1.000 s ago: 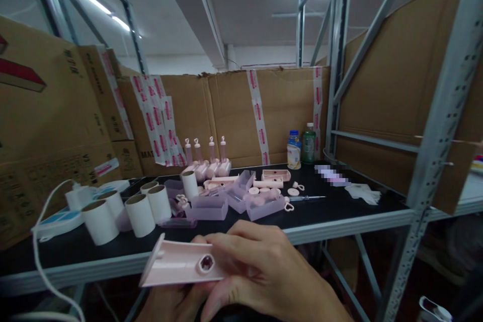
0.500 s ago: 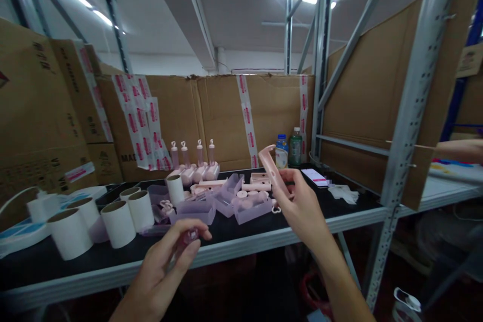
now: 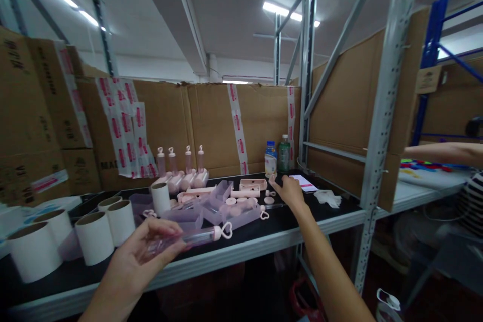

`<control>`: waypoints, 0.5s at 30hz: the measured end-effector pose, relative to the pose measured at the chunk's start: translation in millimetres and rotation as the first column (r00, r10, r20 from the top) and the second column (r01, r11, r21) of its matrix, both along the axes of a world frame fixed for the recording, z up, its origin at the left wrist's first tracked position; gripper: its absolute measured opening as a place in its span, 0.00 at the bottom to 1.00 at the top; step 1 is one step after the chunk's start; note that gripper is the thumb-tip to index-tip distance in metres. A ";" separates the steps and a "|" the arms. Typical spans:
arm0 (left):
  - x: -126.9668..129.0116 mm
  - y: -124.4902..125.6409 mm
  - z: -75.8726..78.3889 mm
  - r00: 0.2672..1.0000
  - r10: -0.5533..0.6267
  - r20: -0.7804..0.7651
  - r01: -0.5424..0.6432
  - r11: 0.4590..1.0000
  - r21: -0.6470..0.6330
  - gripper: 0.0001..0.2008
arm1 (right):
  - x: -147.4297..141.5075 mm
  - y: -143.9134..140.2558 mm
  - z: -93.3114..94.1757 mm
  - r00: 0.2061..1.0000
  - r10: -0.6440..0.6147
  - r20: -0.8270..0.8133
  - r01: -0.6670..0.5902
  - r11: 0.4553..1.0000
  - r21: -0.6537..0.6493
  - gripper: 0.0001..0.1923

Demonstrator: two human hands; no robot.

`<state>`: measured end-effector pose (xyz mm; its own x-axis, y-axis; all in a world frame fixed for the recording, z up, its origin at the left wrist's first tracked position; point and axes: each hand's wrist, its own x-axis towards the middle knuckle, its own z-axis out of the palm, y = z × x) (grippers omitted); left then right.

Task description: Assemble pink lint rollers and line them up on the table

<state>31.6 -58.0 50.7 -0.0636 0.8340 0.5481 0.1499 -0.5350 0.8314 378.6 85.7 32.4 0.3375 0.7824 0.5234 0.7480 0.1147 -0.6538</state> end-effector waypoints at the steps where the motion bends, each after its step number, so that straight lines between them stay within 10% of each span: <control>1: 3.1 -1.7 0.8 0.998 -0.001 0.061 0.002 1.000 -0.008 0.15 | -6.7 -4.4 2.5 0.998 0.036 -0.044 -0.034 0.999 0.043 0.20; 7: 14.5 -7.3 1.1 0.945 -0.088 0.314 0.129 0.985 -0.112 0.17 | -90.3 -75.2 2.6 0.833 0.470 -0.290 -0.438 0.882 0.173 0.43; 11: 6.1 1.5 -9.0 0.996 -0.060 0.067 0.057 0.997 0.051 0.15 | -147.2 -120.9 5.4 0.338 0.721 -0.605 -0.705 0.620 0.345 0.31; 15: -3.8 5.6 -15.5 0.883 0.249 -0.398 -0.043 0.887 0.460 0.07 | -174.2 -136.2 5.9 0.485 0.684 -0.545 -0.511 0.727 0.458 0.21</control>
<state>27.8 -52.4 35.2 0.1647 0.5103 0.8440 0.5440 -0.7608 0.3538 204.4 -50.4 38.3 0.1349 0.8293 0.5422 -0.1598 0.5583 -0.8141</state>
